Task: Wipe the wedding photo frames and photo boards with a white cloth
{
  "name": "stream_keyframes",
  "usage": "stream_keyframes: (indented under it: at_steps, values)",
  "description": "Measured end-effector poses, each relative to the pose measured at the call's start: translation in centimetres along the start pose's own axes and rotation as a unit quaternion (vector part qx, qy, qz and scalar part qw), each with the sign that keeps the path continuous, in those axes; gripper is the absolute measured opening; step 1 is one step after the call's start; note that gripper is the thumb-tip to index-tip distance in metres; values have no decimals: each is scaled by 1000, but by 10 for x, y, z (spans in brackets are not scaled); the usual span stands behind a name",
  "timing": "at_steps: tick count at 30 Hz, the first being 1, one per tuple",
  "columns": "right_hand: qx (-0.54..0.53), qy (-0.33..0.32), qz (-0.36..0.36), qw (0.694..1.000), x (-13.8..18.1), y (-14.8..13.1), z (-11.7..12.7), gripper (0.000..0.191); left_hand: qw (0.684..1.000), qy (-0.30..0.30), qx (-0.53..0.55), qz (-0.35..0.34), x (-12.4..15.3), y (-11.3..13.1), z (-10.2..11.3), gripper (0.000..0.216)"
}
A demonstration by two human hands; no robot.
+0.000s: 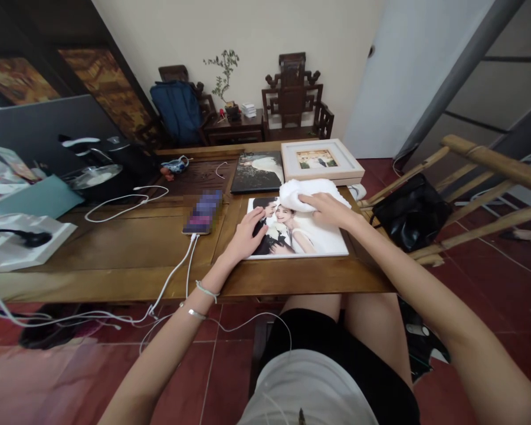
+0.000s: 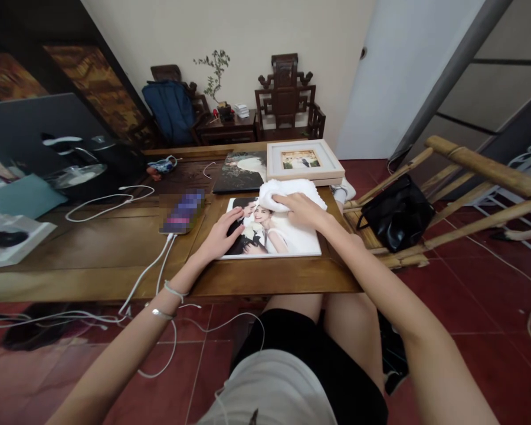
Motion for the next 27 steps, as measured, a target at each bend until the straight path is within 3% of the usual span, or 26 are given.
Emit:
stream_keyframes:
  at_steps: [9, 13, 16, 21, 27]
  values:
    - [-41, -30, 60, 997, 103, -94, 8, 62, 1000, 9, -3, -6, 0, 1, 0, 43]
    - [-55, -38, 77, 995, 118, -109, 12, 58, 1000, 3, -3, -2, 0, 1, 0, 44]
    - [-47, -36, 59, 997, 106, -91, 10, 58, 1000, 2, -1, 1, 0, 1, 0, 43]
    - [-19, -20, 5, 1000, 55, -31, 2, 61, 1000, 5, 2, -6, 0, 0, 0, 43]
    - [-36, 10, 3, 999, 4, 21, 5, 61, 1000, 8, 5, -10, 0, 0, -2, 44]
Point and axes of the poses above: each hand's wrist, its own x-axis away from the middle knuckle, its own z-axis out of the back of the hand, y = z × x, the point moved 7 cm from there along -x, towards the middle knuckle, and after that the axes turned 3 degrees about z, right-handed, at the moved point
